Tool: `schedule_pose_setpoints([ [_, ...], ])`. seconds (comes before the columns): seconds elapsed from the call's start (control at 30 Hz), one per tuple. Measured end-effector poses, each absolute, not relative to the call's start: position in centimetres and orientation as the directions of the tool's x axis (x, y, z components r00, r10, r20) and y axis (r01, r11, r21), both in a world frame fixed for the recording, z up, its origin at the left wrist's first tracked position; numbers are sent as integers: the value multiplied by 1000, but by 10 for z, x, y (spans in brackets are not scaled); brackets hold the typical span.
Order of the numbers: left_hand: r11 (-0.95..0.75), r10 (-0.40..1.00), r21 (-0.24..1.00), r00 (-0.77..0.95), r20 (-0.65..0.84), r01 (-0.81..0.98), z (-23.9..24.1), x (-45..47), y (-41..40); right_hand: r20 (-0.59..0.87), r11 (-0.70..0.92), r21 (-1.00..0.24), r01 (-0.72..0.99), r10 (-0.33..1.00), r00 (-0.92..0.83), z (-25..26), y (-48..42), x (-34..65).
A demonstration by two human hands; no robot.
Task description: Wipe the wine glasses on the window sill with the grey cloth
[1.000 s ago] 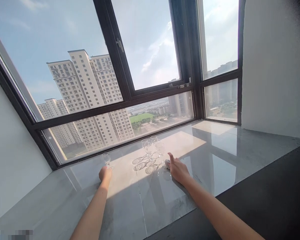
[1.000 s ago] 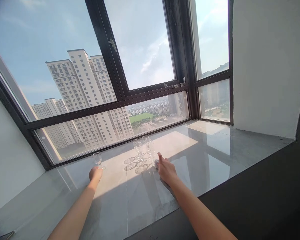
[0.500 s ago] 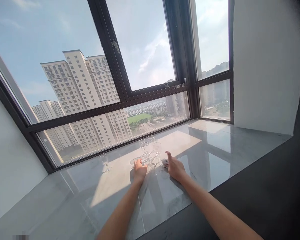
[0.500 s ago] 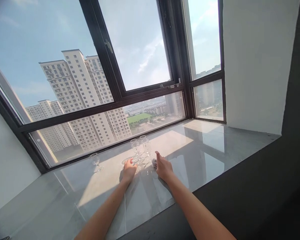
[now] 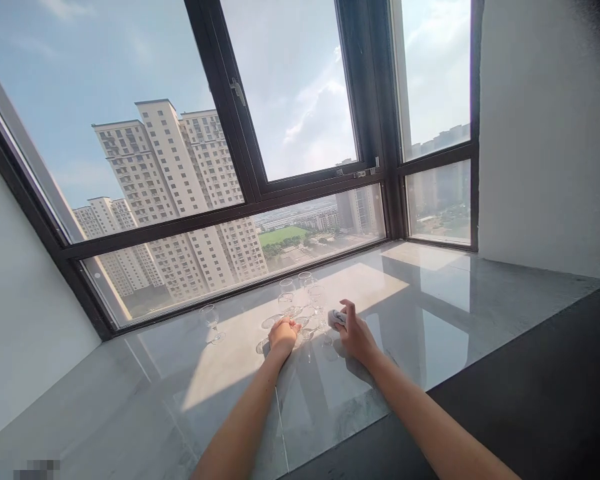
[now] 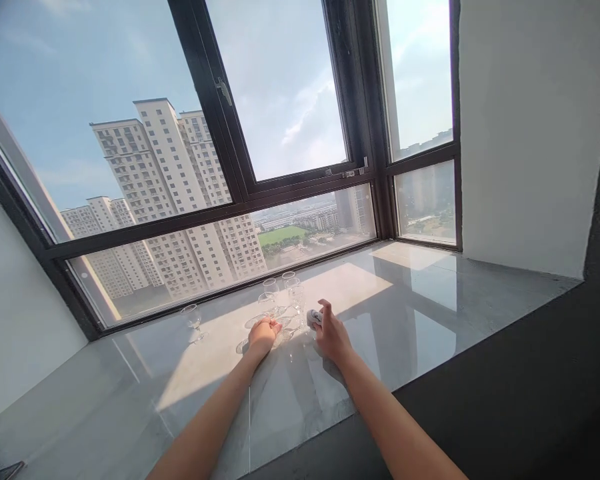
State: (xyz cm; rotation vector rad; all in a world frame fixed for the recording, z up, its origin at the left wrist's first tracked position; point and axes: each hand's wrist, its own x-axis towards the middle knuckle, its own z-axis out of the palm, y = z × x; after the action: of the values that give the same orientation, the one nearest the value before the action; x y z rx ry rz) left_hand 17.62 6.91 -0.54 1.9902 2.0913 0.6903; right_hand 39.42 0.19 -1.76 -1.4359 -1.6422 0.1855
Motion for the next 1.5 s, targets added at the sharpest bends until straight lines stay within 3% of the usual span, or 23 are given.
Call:
schedule_pose_setpoints([
  [0.1, 19, 979, 391, -97, 181, 920, -6, 127, 53, 527, 321, -638, 700, 845, 93, -20, 4, 396],
  [0.37, 323, 879, 426, -434, 195, 845, 3, -17, 31, 461, 248, -613, 750, 884, 84, -25, 6, 391],
  [0.6, 388, 817, 468, -531, 225, 794, 5, -29, 35, 457, 194, -577, 794, 882, 116, -28, 3, 395],
  [0.83, 470, 719, 522, -652, 241, 712, 12, -24, 20, 429, 115, -645, 756, 872, 234, -20, 3, 394],
  [0.93, 333, 794, 491, -520, 314, 805, 12, 12, 11, 418, 57, -683, 728, 848, 326, -14, 1, 392],
  [1.07, -140, 936, 394, -8, 352, 908, 8, 104, 1, 413, 40, -693, 720, 841, 350, -11, 0, 391],
  [1.2, -465, 872, 312, 368, 322, 829, 5, 194, 1, 424, 30, -712, 702, 815, 396, -12, 1, 392],
  [1.5, -492, 868, 226, 453, 202, 841, 1, 242, 15, 405, 41, -737, 675, 826, 391, -9, 1, 394],
])
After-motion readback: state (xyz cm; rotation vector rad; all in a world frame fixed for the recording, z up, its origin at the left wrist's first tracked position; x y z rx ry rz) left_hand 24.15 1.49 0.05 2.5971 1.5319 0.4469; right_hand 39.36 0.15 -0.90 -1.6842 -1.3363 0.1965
